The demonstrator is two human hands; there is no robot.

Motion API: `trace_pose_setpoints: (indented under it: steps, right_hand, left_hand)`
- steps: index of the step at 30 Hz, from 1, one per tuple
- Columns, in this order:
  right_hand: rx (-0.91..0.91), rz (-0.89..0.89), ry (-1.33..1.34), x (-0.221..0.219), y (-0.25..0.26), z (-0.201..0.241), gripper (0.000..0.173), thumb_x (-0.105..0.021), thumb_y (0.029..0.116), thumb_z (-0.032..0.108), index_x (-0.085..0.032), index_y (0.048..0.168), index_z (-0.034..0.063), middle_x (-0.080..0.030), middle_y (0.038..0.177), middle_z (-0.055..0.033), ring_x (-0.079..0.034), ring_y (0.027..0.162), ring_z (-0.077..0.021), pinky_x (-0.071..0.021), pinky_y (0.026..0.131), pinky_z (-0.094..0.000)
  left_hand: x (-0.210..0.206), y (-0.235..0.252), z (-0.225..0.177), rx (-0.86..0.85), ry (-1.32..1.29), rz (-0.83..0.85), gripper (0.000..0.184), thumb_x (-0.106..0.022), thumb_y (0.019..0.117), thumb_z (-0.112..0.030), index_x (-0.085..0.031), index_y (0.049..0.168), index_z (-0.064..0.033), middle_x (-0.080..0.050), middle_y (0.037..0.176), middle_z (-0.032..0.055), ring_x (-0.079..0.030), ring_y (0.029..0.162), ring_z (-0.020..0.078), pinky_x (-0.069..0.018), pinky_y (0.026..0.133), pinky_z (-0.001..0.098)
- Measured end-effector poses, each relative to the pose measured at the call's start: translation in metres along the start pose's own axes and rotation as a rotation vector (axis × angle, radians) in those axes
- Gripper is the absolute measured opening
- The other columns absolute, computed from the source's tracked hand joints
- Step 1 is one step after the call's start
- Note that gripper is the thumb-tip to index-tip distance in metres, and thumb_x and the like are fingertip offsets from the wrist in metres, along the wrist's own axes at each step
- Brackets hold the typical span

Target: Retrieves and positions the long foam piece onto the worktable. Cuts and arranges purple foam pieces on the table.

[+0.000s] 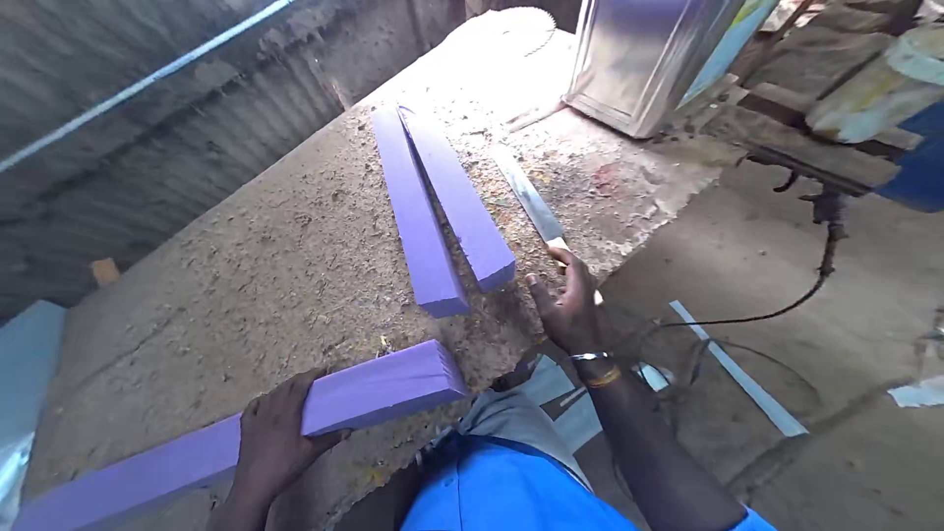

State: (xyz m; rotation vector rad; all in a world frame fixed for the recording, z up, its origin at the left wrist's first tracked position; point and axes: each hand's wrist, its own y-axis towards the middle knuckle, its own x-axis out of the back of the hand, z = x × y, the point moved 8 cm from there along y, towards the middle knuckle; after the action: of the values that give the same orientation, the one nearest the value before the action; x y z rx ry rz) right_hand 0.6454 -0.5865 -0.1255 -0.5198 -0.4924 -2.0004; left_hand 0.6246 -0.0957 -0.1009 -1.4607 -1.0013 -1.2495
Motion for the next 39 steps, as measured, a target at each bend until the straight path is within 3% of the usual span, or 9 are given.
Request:
trace_pose_setpoints:
  steps: [5,9,15,25,28,31,33,35,39]
  right_hand:
    - [0.146,0.094,0.051,-0.036,0.020,0.028,0.087,-0.069,0.0840,0.065,-0.047,0.150,0.0134,-0.051,0.148,-0.0128,-0.051,0.133,-0.0333,-0.0455,0.105,-0.0567]
    - [0.185,0.137,-0.049,-0.059,0.017,0.041,0.097,-0.075,0.0744,0.072,-0.041,0.155,0.0310,-0.035,0.161,-0.0086,-0.044,0.140,-0.0344,-0.0458,0.103,-0.0615]
    - [0.223,0.158,-0.178,-0.078,0.017,0.038,0.072,-0.076,0.0871,0.051,-0.047,0.151,0.0356,-0.037,0.159,-0.0148,-0.055,0.128,-0.0405,-0.0515,0.086,-0.0645]
    - [0.123,0.093,-0.175,-0.066,0.022,0.038,0.068,-0.079,0.0854,0.042,-0.052,0.147,0.0372,-0.048,0.153,-0.0142,-0.067,0.113,-0.0358,-0.0598,0.081,-0.0575]
    - [0.131,-0.005,0.063,-0.028,0.008,0.056,0.060,-0.075,0.0907,0.032,-0.055,0.147,0.0246,-0.057,0.146,-0.0130,-0.062,0.124,-0.0331,-0.0536,0.097,-0.0582]
    - [0.076,-0.089,0.355,0.007,-0.031,0.066,0.060,-0.072,0.0943,0.027,-0.049,0.150,0.0200,-0.059,0.144,-0.0084,-0.064,0.121,-0.0232,-0.0557,0.097,-0.0505]
    - [0.045,-0.141,0.428,0.024,-0.053,0.057,0.060,-0.074,0.0922,0.020,-0.051,0.148,0.0169,-0.060,0.142,-0.0079,-0.065,0.118,-0.0210,-0.0574,0.096,-0.0470]
    - [0.038,-0.165,0.421,0.036,-0.077,0.045,0.059,-0.075,0.0909,0.014,-0.053,0.146,0.0159,-0.061,0.139,-0.0074,-0.068,0.112,-0.0194,-0.0602,0.091,-0.0432]
    - [0.055,-0.177,0.229,0.030,-0.119,0.038,0.060,-0.078,0.0901,0.020,-0.055,0.145,0.0204,-0.058,0.145,-0.0039,-0.066,0.115,-0.0172,-0.0573,0.094,-0.0430]
  left_hand:
    - [-0.001,-0.002,-0.001,0.030,-0.021,-0.023,0.113,-0.069,0.0534,-0.092,-0.054,0.148,-0.0313,-0.063,0.140,0.0019,-0.060,0.127,0.0287,-0.0386,0.109,0.0645]
    - [0.002,-0.001,-0.001,0.035,-0.036,-0.020,0.113,-0.071,0.0539,-0.089,-0.053,0.149,-0.0317,-0.063,0.140,0.0016,-0.059,0.127,0.0284,-0.0381,0.109,0.0638]
    - [0.001,-0.008,-0.003,0.037,-0.013,-0.111,0.111,-0.071,0.0538,-0.090,-0.054,0.147,-0.0323,-0.065,0.137,0.0009,-0.061,0.123,0.0273,-0.0398,0.108,0.0619]
    - [0.001,-0.011,-0.005,-0.015,-0.020,-0.078,0.115,-0.070,0.0570,-0.090,-0.049,0.152,-0.0284,-0.063,0.140,0.0067,-0.059,0.127,0.0330,-0.0373,0.110,0.0645]
    - [0.005,-0.016,-0.005,-0.045,-0.060,-0.050,0.115,-0.069,0.0577,-0.091,-0.053,0.151,-0.0266,-0.067,0.133,0.0106,-0.062,0.122,0.0361,-0.0408,0.106,0.0674]
    - [0.029,-0.026,0.019,-0.054,-0.057,0.052,0.111,-0.077,0.0594,-0.085,-0.051,0.153,-0.0308,-0.069,0.129,0.0100,-0.065,0.118,0.0345,-0.0462,0.101,0.0661]
    - [0.047,-0.034,0.043,-0.066,-0.058,0.098,0.108,-0.085,0.0631,-0.072,-0.050,0.154,-0.0258,-0.066,0.134,0.0175,-0.061,0.122,0.0431,-0.0434,0.101,0.0719]
    - [0.052,-0.039,0.077,-0.051,-0.032,0.131,0.106,-0.089,0.0652,-0.064,-0.050,0.153,-0.0192,-0.060,0.138,0.0253,-0.056,0.126,0.0509,-0.0390,0.102,0.0769]
    - [0.040,-0.058,0.151,0.014,0.083,0.311,0.105,-0.089,0.0667,-0.060,-0.048,0.153,-0.0171,-0.057,0.141,0.0277,-0.051,0.130,0.0538,-0.0328,0.106,0.0779]
